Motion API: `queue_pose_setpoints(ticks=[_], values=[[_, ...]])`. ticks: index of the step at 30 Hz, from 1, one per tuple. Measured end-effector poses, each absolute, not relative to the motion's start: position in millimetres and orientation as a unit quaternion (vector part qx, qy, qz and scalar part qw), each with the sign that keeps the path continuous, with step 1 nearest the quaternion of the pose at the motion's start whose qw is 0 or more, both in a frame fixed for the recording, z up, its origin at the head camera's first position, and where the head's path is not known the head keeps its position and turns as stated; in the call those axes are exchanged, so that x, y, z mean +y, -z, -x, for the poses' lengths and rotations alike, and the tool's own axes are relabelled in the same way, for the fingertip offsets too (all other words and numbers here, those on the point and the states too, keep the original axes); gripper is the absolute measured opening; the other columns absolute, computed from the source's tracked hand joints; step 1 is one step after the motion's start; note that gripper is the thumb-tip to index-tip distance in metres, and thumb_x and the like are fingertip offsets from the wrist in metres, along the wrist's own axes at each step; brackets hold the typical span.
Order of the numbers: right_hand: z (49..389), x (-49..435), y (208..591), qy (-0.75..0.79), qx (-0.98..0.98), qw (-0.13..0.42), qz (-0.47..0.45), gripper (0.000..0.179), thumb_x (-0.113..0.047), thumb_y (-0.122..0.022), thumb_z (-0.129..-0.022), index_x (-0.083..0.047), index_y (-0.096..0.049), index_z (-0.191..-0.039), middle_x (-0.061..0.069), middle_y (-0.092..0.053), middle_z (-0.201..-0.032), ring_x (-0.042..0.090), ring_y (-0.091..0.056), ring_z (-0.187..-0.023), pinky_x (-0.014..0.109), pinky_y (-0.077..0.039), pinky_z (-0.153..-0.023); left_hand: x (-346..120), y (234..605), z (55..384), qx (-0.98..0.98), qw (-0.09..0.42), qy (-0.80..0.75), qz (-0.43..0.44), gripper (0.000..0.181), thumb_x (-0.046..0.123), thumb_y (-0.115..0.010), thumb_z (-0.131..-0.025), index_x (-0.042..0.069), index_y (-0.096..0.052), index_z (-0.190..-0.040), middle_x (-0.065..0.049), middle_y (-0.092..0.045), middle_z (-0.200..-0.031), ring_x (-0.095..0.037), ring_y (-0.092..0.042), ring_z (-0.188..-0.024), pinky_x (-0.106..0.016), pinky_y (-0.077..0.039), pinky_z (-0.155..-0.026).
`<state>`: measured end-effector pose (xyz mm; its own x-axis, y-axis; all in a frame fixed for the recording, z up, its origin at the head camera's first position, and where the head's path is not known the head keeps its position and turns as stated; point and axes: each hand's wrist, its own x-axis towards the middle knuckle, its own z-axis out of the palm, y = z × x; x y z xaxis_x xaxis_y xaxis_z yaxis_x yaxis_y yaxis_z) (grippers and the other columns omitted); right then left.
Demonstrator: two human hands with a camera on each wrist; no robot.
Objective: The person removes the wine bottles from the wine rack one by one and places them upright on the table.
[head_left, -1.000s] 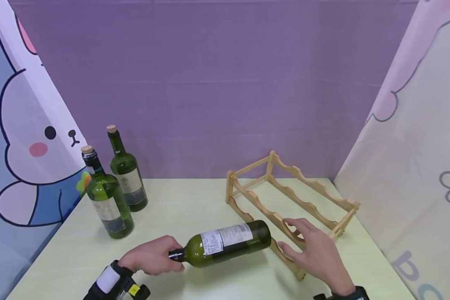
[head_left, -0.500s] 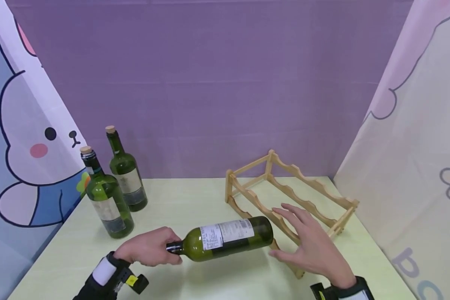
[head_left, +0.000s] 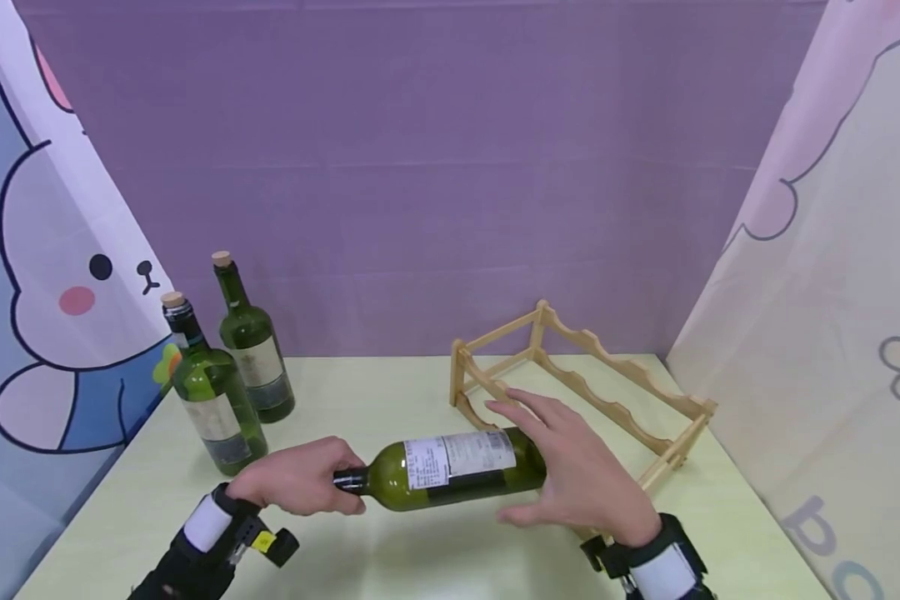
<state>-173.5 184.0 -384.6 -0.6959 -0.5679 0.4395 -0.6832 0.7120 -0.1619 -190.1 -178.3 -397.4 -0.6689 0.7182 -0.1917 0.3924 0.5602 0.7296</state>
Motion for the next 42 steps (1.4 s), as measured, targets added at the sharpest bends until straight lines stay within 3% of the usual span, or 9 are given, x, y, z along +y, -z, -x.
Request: queue_pose_setpoints(ticks=[11,16,19,30,33,35,37,39,42], values=[[193,144,382,-0.065,-0.917,0.134,-0.371,0.111,-0.076,-0.077,-0.05,-0.029,-0.047,-0.146,-0.002,-0.052,-0.141,0.025,-0.042,-0.134,0.046,-0.036,-0.107,-177,389,195,0.857,0.228,-0.324,-0.33,0.01,0.026,-0.071,-0.087,0.021,-0.069,-0.079,0.012,-0.044,-0.059,-0.003,-0.037,-0.049,-0.019,-0.032,-0.048],[201,138,385,-0.043,-0.923,0.117,-0.364,0.104,-0.073,-0.078,-0.052,-0.03,-0.05,-0.142,-0.001,-0.061,-0.127,0.021,-0.054,-0.113,0.041,-0.049,-0.088,-176,388,196,0.858,0.225,-0.327,-0.326,0.009,0.024,-0.072,-0.087,0.021,-0.07,-0.079,0.012,-0.044,-0.06,-0.003,-0.037,-0.05,-0.019,-0.032,-0.049],[203,138,389,-0.039,-0.926,0.108,-0.36,0.098,-0.071,-0.079,-0.053,-0.031,-0.052,-0.139,-0.002,-0.065,-0.117,0.016,-0.057,-0.097,0.034,-0.05,-0.073,-176,389,197,0.857,0.221,-0.328,-0.331,0.009,0.023,-0.072,-0.086,0.021,-0.07,-0.078,0.012,-0.044,-0.06,-0.003,-0.037,-0.05,-0.019,-0.032,-0.049],[208,138,401,-0.047,-0.925,0.095,-0.366,0.084,-0.062,-0.081,-0.053,-0.031,-0.058,-0.128,-0.009,-0.065,-0.102,0.01,-0.058,-0.083,0.029,-0.049,-0.06,-175,393,195,0.856,0.236,-0.333,-0.317,0.007,0.027,-0.073,-0.086,0.021,-0.071,-0.082,0.01,-0.046,-0.06,-0.004,-0.038,-0.049,-0.02,-0.033,-0.047],[207,139,402,-0.04,-0.924,0.113,-0.362,0.088,-0.063,-0.081,-0.051,-0.03,-0.058,-0.129,-0.008,-0.064,-0.1,0.011,-0.057,-0.081,0.027,-0.048,-0.059,-177,391,194,0.845,0.254,-0.367,-0.294,0.013,0.032,-0.073,-0.087,0.019,-0.071,-0.087,0.006,-0.052,-0.06,-0.008,-0.041,-0.045,-0.022,-0.036,-0.041],[206,141,402,-0.047,-0.924,0.127,-0.358,0.089,-0.063,-0.081,-0.05,-0.029,-0.059,-0.129,-0.007,-0.065,-0.099,0.01,-0.058,-0.081,0.027,-0.047,-0.059,-180,389,194,0.828,0.257,-0.405,-0.291,0.018,0.032,-0.071,-0.09,0.015,-0.071,-0.096,0.0,-0.06,-0.066,-0.014,-0.049,-0.046,-0.027,-0.044,-0.04],[205,143,403,-0.061,-0.924,0.139,-0.352,0.089,-0.063,-0.081,-0.05,-0.029,-0.059,-0.129,-0.007,-0.065,-0.099,0.01,-0.058,-0.08,0.026,-0.047,-0.06,-184,385,195,0.807,0.243,-0.45,-0.295,0.024,0.029,-0.066,-0.094,0.01,-0.069,-0.108,-0.007,-0.066,-0.076,-0.02,-0.059,-0.053,-0.035,-0.052,-0.045],[204,145,403,-0.079,-0.924,0.149,-0.343,0.088,-0.063,-0.081,-0.05,-0.029,-0.06,-0.128,-0.007,-0.065,-0.099,0.008,-0.058,-0.08,0.025,-0.047,-0.061,-190,382,196,0.774,0.218,-0.509,-0.307,0.031,0.022,-0.06,-0.099,0.002,-0.064,-0.122,-0.015,-0.069,-0.094,-0.028,-0.067,-0.073,-0.045,-0.058,-0.06],[203,148,403,-0.108,-0.925,0.164,-0.326,0.085,-0.064,-0.081,-0.05,-0.031,-0.06,-0.126,-0.011,-0.064,-0.095,0.005,-0.056,-0.077,0.023,-0.046,-0.059,-197,382,197,0.725,0.157,-0.581,-0.334,0.037,0.009,-0.052,-0.102,-0.003,-0.052,-0.137,-0.022,-0.065,-0.117,-0.032,-0.065,-0.102,-0.049,-0.056,-0.081]])
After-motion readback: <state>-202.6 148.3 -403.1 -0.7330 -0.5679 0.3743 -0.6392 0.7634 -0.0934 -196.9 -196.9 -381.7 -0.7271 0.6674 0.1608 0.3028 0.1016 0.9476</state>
